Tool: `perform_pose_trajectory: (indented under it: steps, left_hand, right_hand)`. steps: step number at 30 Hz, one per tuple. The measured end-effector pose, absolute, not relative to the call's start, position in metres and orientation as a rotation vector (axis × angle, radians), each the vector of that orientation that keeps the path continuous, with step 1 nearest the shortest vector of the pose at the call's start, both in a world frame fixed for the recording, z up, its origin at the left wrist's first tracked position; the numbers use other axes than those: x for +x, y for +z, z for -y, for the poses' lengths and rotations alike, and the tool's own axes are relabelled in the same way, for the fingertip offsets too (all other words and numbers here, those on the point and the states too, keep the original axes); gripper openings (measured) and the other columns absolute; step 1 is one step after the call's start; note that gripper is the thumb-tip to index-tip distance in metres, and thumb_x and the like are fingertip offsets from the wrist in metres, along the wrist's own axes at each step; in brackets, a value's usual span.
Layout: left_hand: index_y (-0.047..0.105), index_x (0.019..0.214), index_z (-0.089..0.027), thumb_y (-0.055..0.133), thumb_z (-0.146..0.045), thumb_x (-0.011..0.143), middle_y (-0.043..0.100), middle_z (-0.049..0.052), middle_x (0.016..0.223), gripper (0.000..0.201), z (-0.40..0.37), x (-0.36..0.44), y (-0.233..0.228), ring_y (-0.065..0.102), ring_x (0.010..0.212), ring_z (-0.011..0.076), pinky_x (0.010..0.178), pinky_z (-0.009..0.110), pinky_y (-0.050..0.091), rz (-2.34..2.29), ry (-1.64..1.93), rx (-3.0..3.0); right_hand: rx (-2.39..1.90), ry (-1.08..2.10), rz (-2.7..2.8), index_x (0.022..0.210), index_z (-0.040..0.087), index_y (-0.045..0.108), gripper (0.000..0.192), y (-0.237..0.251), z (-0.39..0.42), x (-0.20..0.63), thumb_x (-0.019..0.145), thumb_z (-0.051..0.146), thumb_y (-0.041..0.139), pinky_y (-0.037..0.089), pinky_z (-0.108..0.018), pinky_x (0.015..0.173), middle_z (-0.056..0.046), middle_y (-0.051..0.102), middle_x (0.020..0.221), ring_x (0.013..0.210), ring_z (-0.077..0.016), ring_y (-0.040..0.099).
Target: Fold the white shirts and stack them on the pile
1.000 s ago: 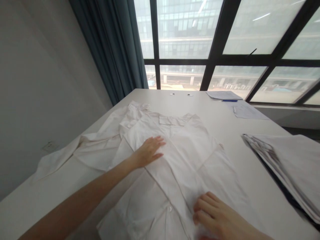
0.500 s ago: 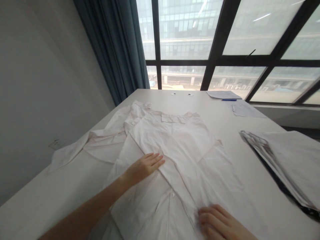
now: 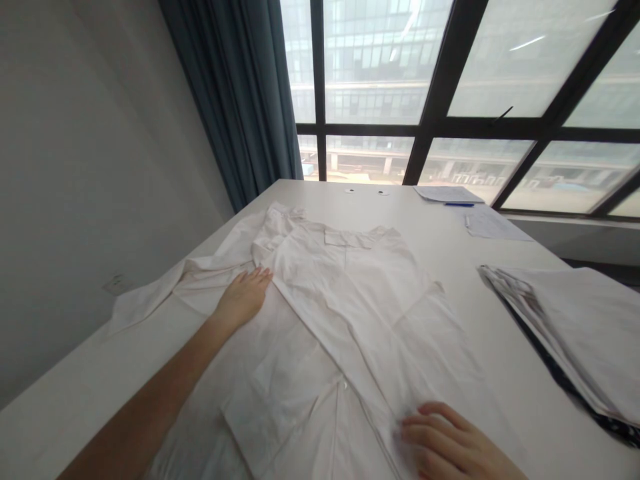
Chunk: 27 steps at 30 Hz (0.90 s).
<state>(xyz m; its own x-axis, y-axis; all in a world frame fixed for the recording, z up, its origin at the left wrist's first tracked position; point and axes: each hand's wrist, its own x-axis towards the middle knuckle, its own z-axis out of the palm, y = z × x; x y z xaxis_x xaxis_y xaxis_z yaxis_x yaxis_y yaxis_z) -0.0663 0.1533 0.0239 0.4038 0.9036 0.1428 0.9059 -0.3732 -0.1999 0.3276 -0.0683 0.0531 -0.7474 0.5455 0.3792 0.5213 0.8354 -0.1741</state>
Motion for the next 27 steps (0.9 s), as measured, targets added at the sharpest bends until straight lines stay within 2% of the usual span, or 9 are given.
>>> perform_pose_trajectory:
  steps: [5, 9, 12, 14, 17, 21, 24, 27]
  left_hand:
    - [0.052, 0.132, -0.001, 0.032, -0.014, 0.092, 0.052, 0.023, 0.138, 0.047, -0.155, -0.032, 0.03, 0.046, 0.133, 0.0289, 0.109, 0.044, 0.034, 1.611, -0.194, -2.308]
    - [0.042, 0.14, -0.005, 0.03, -0.036, 0.1, 0.045, 0.018, 0.146, 0.052, -0.139, 0.018, 0.012, 0.04, 0.138, 0.0234, 0.11, 0.04, 0.034, 1.31, -0.325, -2.638]
    - [0.038, 0.145, -0.011, 0.029, -0.048, 0.1, 0.039, 0.016, 0.151, 0.059, -0.134, 0.035, -0.002, 0.033, 0.141, 0.0248, 0.113, 0.046, 0.028, 1.215, -0.282, -2.744]
    - [0.036, 0.146, -0.014, 0.03, -0.052, 0.099, 0.035, 0.016, 0.153, 0.061, -0.14, 0.033, -0.007, 0.031, 0.142, 0.0273, 0.112, 0.05, 0.026, 1.273, -0.236, -2.732]
    - [0.037, 0.146, -0.013, 0.032, -0.049, 0.099, 0.033, 0.018, 0.153, 0.059, -0.156, 0.02, -0.008, 0.03, 0.142, 0.0307, 0.11, 0.054, 0.027, 1.46, -0.206, -2.622]
    - [0.044, 0.141, -0.015, 0.035, -0.035, 0.1, 0.04, 0.018, 0.149, 0.047, -0.16, 0.019, -0.001, 0.037, 0.139, 0.0311, 0.109, 0.056, 0.028, 1.501, -0.318, -2.534]
    - [0.05, 0.136, -0.02, 0.039, -0.028, 0.1, 0.047, 0.011, 0.146, 0.038, -0.145, 0.033, 0.009, 0.039, 0.138, 0.0239, 0.111, 0.048, 0.029, 1.051, -0.388, -2.795]
    - [0.058, 0.124, -0.023, 0.046, -0.027, 0.099, 0.059, 0.005, 0.135, 0.028, -0.13, 0.049, 0.017, 0.046, 0.133, 0.0189, 0.114, 0.043, 0.028, 0.526, -0.408, -2.96]
  right_hand:
    - [-0.776, 0.019, 2.521, 0.095, 0.016, 0.063, 0.015, 0.061, 0.053, 0.323, 0.096, 0.016, 0.048, 0.043, -0.028, 0.105, -0.008, 0.073, 0.103, 0.108, -0.0145, 0.064]
    - [-0.869, 0.096, 2.583, 0.108, 0.016, 0.062, 0.021, 0.046, 0.041, 0.311, 0.093, 0.013, 0.048, 0.041, -0.037, 0.109, -0.011, 0.067, 0.12, 0.126, -0.0192, 0.052]
    - [-1.04, 0.221, 2.641, 0.13, 0.02, 0.055, 0.036, 0.03, 0.036, 0.307, 0.094, 0.021, 0.049, 0.038, -0.046, 0.11, -0.011, 0.052, 0.142, 0.139, -0.0245, 0.036]
    - [-1.086, 0.323, 2.677, 0.137, 0.023, 0.049, 0.043, 0.023, 0.035, 0.308, 0.094, 0.025, 0.05, 0.035, -0.05, 0.111, -0.01, 0.042, 0.15, 0.143, -0.0262, 0.027]
    - [-1.1, 0.41, 2.674, 0.14, 0.024, 0.046, 0.047, 0.017, 0.035, 0.31, 0.093, 0.024, 0.049, 0.033, -0.048, 0.113, -0.008, 0.035, 0.154, 0.145, -0.0243, 0.023]
    - [-1.242, 0.352, 2.545, 0.149, 0.018, 0.032, 0.058, 0.009, 0.038, 0.309, 0.094, 0.024, 0.047, 0.035, -0.043, 0.113, -0.012, 0.03, 0.156, 0.144, -0.022, 0.025]
    - [-1.273, 0.293, 2.526, 0.152, 0.014, 0.026, 0.063, 0.003, 0.039, 0.308, 0.094, 0.024, 0.048, 0.035, -0.041, 0.113, -0.014, 0.03, 0.156, 0.144, -0.0221, 0.025]
    - [-1.221, 0.281, 2.573, 0.151, 0.016, 0.028, 0.061, 0.003, 0.037, 0.308, 0.095, 0.026, 0.047, 0.034, -0.042, 0.114, -0.012, 0.032, 0.155, 0.144, -0.0228, 0.024]
